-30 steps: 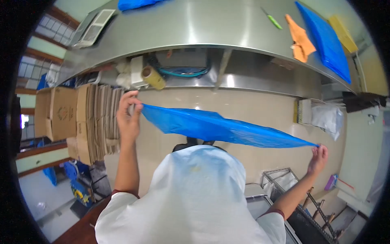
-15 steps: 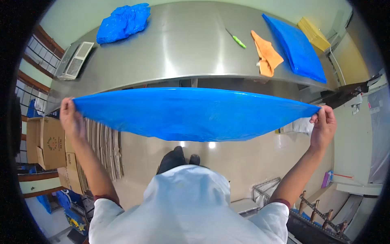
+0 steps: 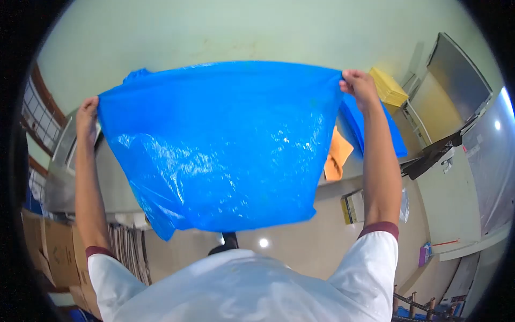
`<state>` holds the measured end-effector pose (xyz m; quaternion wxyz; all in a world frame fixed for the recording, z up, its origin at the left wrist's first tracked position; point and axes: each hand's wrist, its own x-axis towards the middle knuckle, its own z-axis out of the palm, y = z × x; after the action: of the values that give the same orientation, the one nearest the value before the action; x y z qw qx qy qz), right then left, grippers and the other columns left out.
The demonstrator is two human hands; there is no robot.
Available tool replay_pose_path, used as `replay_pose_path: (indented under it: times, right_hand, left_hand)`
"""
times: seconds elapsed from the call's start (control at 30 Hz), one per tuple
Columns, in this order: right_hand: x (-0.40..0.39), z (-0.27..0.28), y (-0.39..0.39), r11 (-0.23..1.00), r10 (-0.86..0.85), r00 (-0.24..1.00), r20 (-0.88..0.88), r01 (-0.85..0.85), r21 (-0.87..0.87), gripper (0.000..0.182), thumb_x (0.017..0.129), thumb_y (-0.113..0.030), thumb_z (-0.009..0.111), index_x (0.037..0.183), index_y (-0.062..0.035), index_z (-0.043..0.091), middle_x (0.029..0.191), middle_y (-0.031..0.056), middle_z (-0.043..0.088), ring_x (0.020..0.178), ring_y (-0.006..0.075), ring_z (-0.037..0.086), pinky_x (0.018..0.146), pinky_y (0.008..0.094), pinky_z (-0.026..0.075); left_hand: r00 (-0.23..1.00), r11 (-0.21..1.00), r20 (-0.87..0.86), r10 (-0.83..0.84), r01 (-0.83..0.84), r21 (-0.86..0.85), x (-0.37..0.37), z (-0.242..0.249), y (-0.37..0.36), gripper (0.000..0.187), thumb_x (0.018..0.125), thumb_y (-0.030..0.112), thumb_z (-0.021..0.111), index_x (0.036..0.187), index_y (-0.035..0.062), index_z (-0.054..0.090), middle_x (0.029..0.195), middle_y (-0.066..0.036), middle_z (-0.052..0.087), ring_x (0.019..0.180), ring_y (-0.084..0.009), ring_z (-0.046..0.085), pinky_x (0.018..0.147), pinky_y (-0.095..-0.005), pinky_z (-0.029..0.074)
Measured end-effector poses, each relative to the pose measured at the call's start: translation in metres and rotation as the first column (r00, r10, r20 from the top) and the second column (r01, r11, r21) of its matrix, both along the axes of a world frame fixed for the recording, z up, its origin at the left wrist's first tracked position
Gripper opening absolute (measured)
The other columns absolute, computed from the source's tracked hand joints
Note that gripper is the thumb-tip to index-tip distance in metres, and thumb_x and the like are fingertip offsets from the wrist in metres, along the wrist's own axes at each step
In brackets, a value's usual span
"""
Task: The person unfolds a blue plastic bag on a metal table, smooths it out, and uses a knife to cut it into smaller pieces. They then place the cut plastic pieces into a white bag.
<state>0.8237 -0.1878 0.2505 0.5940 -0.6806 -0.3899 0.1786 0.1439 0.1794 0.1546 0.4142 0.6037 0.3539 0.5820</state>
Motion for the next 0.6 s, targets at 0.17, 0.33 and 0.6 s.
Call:
replay_pose_path:
  times: [0.17, 0.33, 0.6]
  right_hand:
    - [-0.006, 0.104, 0.012, 0.916, 0.097, 0.983, 0.155, -0.15, 0.373, 0.02, 0.094, -0.017, 0.063, 0.104, 0.0001, 0.062, 0.089, 0.0049, 0.065, 0.08, 0.0125, 0.064, 0.079, 0.0263, 0.053]
    - [-0.03, 0.039, -0.063, 0.893, 0.028, 0.966, 0.256, -0.139, 0.429, 0.019, 0.092, -0.017, 0.064, 0.099, 0.0002, 0.061, 0.102, 0.0094, 0.064, 0.095, 0.0171, 0.061, 0.084, 0.0297, 0.05]
    - [-0.041, -0.215, -0.085, 0.985, -0.013, 0.991, -0.134, 0.035, 0.168, 0.006, 0.087, -0.003, 0.066, 0.093, -0.0007, 0.066, 0.108, 0.0117, 0.064, 0.092, 0.0167, 0.063, 0.079, 0.0294, 0.052]
  left_hand:
    - [0.991, 0.953, 0.128, 0.043, -0.079, 0.292, -0.033, 0.105, 0.028, 0.022, 0.092, 0.021, 0.067, 0.107, 0.0051, 0.065, 0.1, 0.0, 0.063, 0.093, -0.0088, 0.054, 0.085, -0.026, 0.041]
    - [0.99, 0.937, 0.139, 0.02, -0.068, 0.343, -0.079, 0.034, -0.072, 0.013, 0.097, 0.014, 0.059, 0.091, 0.0061, 0.051, 0.094, -0.003, 0.054, 0.093, -0.0126, 0.053, 0.092, -0.029, 0.042]
    - [0.958, 0.967, -0.162, 0.237, -0.249, -0.056, 0.001, -0.166, -0.195, 0.012, 0.087, 0.007, 0.068, 0.09, 0.0033, 0.057, 0.121, -0.012, 0.058, 0.1, -0.0147, 0.056, 0.085, -0.0275, 0.045]
